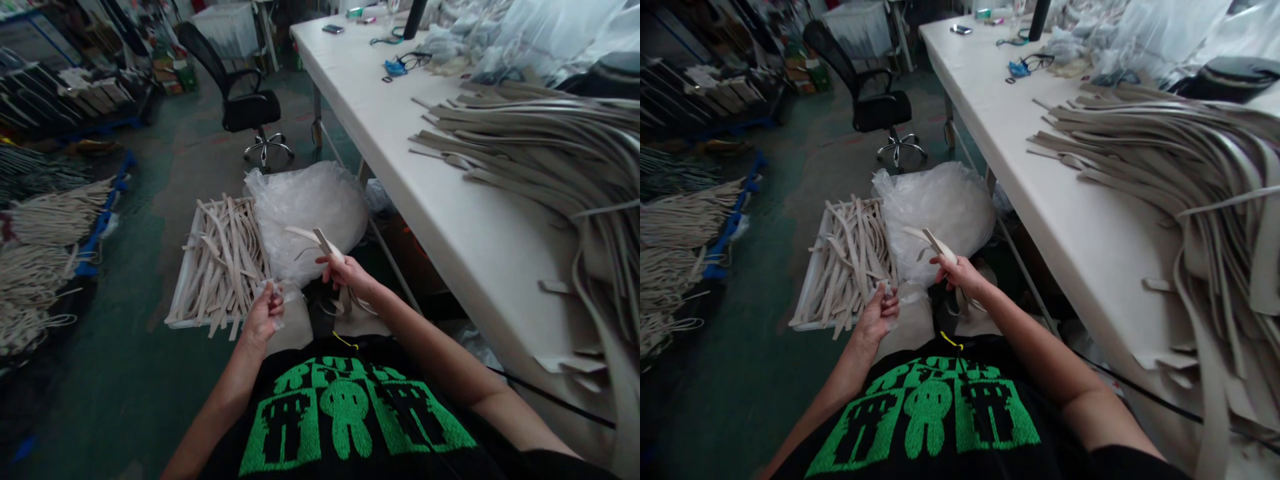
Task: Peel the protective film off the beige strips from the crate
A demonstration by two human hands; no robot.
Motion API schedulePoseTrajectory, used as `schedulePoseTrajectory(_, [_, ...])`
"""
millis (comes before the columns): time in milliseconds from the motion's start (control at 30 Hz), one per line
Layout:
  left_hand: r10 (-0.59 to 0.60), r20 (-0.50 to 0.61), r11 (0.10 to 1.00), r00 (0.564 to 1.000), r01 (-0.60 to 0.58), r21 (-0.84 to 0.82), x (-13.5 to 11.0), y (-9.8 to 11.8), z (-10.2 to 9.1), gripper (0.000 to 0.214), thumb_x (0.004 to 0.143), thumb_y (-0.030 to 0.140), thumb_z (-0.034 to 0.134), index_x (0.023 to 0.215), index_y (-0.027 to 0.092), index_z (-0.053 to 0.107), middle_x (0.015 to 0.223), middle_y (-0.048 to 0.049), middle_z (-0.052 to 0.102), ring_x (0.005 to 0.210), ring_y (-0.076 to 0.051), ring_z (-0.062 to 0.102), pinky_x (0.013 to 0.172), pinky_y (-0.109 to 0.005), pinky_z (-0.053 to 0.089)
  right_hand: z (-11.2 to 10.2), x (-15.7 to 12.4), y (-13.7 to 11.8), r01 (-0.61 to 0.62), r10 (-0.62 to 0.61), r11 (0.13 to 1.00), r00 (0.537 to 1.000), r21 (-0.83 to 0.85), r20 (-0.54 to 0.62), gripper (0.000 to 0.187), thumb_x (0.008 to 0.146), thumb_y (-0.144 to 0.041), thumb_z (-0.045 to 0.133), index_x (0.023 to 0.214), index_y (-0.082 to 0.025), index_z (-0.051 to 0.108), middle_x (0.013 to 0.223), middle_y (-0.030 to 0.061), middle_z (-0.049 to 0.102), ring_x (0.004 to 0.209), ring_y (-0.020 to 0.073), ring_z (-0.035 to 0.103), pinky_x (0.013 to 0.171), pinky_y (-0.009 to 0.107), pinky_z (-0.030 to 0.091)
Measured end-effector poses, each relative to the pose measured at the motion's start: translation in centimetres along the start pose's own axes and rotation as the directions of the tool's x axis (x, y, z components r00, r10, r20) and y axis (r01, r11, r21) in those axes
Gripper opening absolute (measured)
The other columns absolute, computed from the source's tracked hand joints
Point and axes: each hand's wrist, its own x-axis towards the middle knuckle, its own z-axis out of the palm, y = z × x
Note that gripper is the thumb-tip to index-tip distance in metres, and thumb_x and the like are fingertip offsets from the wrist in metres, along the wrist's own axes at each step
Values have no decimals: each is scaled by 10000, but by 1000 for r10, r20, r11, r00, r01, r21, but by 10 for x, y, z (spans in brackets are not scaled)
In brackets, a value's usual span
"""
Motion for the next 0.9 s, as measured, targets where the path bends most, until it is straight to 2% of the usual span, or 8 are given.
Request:
schedulePoseTrajectory(67, [-16,-24,999,1000,15,-44,-1,-4,4,517,495,280,982,717,144,536,604,75,497,454,-7,407,346,-72,233,6,-15,4,-6,6,1000,999,7,52,652,824,-732,552,1055,-133,665,624,-8,618,406,57,296,442,204,438])
schedulePoseTrajectory(167, [-28,-22,998,999,27,-58,-6,-13,14,559,436,270,997,730,149,537,615,81,523,443,-5,404,336,-77,245,17,-31,9,-18,18,1000,997,0,69,575,825,-698,569,972,-153,678,614,-17,597,416,60,329,466,203,430])
schedulePoseTrajectory(267, [20,-36,999,999,-21,-41,-12,-16,21,622,354,313,1012,722,137,542,616,74,548,432,3,391,327,-77,236,24,-40,14,-49,50,998,998,-46,40,514,820,-655,575,841,-154,688,602,-7,595,412,61,377,459,204,401])
schedulePoseTrajectory(367, [102,-74,995,992,-103,-11,-16,-12,25,643,340,390,1005,712,126,551,611,68,555,430,9,385,325,-80,215,28,-42,16,-85,81,987,996,-133,-41,457,753,-612,636,690,-159,641,567,7,583,419,75,432,415,205,334])
schedulePoseTrajectory(467, [150,-123,989,981,-150,14,-17,-8,27,645,348,425,996,706,138,542,551,92,494,437,-3,407,342,-87,222,33,-43,13,-118,102,984,987,-134,-121,419,643,-580,717,711,-178,619,529,-16,546,412,90,435,394,213,313])
schedulePoseTrajectory(533, [170,-146,985,975,-164,52,-18,-9,27,646,352,440,990,706,149,534,536,98,478,445,-13,428,357,-97,232,37,-43,9,-121,102,981,987,-151,-124,425,612,-569,734,741,-180,626,518,-29,526,416,99,435,394,218,319])
schedulePoseTrajectory(733, [270,-196,945,943,-220,244,-18,-19,25,661,380,569,939,723,164,546,543,86,503,460,-41,466,396,-138,275,46,-38,6,-3,-39,938,993,-348,-113,367,690,-522,681,745,-161,644,580,-30,519,504,95,419,456,207,309])
schedulePoseTrajectory(900, [282,-108,939,953,-251,236,-19,-21,25,606,425,529,946,693,160,547,512,91,468,448,-35,443,387,-135,241,44,-34,12,48,-136,846,982,-532,-127,336,777,-479,631,846,-158,704,623,-15,556,575,118,454,491,203,285])
